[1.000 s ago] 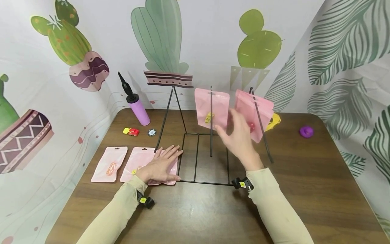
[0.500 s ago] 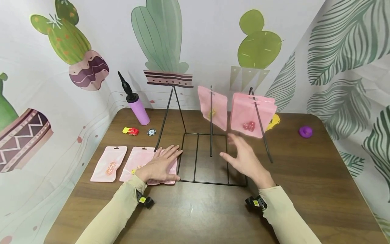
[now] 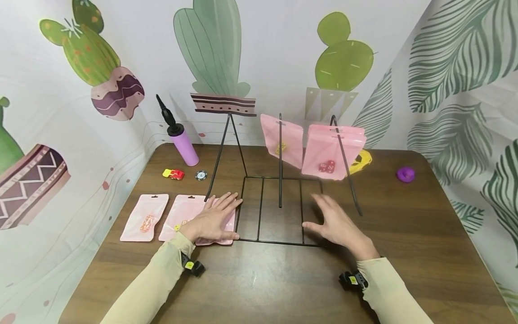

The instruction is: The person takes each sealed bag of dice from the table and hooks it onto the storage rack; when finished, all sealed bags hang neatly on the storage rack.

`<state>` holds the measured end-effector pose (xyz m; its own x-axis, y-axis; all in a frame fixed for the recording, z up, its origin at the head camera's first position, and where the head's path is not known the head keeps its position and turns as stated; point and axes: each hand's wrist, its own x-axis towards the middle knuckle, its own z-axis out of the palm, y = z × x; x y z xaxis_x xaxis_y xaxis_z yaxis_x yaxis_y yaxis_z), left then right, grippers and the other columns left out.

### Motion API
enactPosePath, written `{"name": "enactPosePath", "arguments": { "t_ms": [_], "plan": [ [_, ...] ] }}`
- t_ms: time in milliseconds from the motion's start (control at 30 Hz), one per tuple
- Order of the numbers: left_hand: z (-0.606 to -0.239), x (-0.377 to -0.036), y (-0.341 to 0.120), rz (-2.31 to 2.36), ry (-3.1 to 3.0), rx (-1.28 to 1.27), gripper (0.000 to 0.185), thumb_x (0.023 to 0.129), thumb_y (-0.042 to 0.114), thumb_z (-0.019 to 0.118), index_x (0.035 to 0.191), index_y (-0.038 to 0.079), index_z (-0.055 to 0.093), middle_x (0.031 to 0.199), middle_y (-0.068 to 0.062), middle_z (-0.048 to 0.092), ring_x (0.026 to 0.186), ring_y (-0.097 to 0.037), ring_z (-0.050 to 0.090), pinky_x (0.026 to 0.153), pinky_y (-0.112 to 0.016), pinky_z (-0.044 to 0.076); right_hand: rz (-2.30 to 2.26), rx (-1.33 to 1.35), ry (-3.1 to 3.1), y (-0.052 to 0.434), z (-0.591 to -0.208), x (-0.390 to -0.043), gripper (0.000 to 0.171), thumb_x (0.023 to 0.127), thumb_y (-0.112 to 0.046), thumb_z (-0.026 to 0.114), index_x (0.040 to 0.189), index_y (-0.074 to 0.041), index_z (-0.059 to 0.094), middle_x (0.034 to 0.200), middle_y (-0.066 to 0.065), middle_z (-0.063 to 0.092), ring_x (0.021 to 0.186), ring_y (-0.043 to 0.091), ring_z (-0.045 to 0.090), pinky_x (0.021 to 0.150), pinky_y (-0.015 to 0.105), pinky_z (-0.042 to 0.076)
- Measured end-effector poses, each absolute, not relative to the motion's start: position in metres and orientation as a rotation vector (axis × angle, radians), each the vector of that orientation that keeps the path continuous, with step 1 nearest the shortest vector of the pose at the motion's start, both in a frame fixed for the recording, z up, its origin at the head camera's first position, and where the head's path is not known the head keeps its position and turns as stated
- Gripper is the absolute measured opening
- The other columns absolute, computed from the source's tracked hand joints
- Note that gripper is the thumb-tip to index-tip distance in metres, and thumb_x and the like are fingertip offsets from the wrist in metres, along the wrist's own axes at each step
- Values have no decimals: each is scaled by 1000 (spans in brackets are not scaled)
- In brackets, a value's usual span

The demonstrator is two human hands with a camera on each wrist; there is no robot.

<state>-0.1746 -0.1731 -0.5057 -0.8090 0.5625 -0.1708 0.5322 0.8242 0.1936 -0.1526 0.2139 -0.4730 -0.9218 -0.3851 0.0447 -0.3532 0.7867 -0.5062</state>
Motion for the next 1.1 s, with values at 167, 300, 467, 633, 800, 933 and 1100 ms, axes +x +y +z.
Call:
{"name": "enactPosePath", "arguments": {
  "t_ms": [167, 300, 467, 633, 800, 933, 1100],
  "plan": [
    [-505, -175, -173, 215, 2785, 849, 108, 75, 77, 60, 157, 24, 17, 165, -4, 8, 149, -37, 15, 119, -60, 5, -724, -592, 2907, 219, -477, -149, 93, 79, -51, 76, 146, -1, 37, 146, 27, 38, 134, 45, 36, 106, 63, 35],
    [-505, -175, -173, 217, 2788, 855, 108, 74, 77, 60, 157, 23, 17, 165, -4, 9, 149, -34, 15, 118, -61, 5, -660, -631, 2936, 224, -482, -146, 97, 74, -52, 79, 145, 1, 39, 145, 28, 39, 132, 47, 37, 104, 64, 36],
    [-506, -175, -173, 214, 2788, 857, 108, 74, 77, 60, 157, 23, 17, 165, -4, 8, 150, -30, 14, 118, -61, 5, -572, -718, 2954, 229, -488, -144, 105, 69, -56, 81, 143, 7, 40, 143, 31, 39, 131, 49, 35, 104, 64, 34],
    [-506, -174, -174, 213, 2790, 859, 108, 75, 77, 59, 157, 23, 17, 165, -4, 9, 150, -30, 13, 118, -61, 5, -518, -716, 2921, 232, -490, -142, 110, 68, -59, 81, 142, 10, 38, 144, 34, 36, 133, 53, 31, 106, 65, 29],
    [-505, -174, -173, 194, 2785, 865, 107, 75, 77, 59, 158, 23, 16, 165, -4, 9, 151, -29, 11, 118, -61, 6, -467, -689, 2921, 233, -489, -141, 113, 68, -63, 78, 141, 12, 38, 146, 34, 34, 134, 53, 30, 107, 64, 30],
    [-505, -175, -172, 192, 2784, 862, 107, 75, 77, 59, 158, 23, 16, 165, -4, 8, 151, -29, 11, 118, -61, 5, -443, -694, 2927, 233, -488, -140, 114, 68, -65, 77, 140, 14, 38, 146, 35, 34, 133, 53, 31, 107, 63, 31],
    [-505, -175, -173, 199, 2784, 849, 108, 75, 76, 61, 158, 24, 16, 165, -4, 8, 150, -33, 11, 119, -60, 5, -437, -703, 2928, 233, -489, -142, 115, 68, -67, 76, 140, 14, 38, 146, 34, 34, 134, 52, 31, 108, 63, 30]
  ]
}}
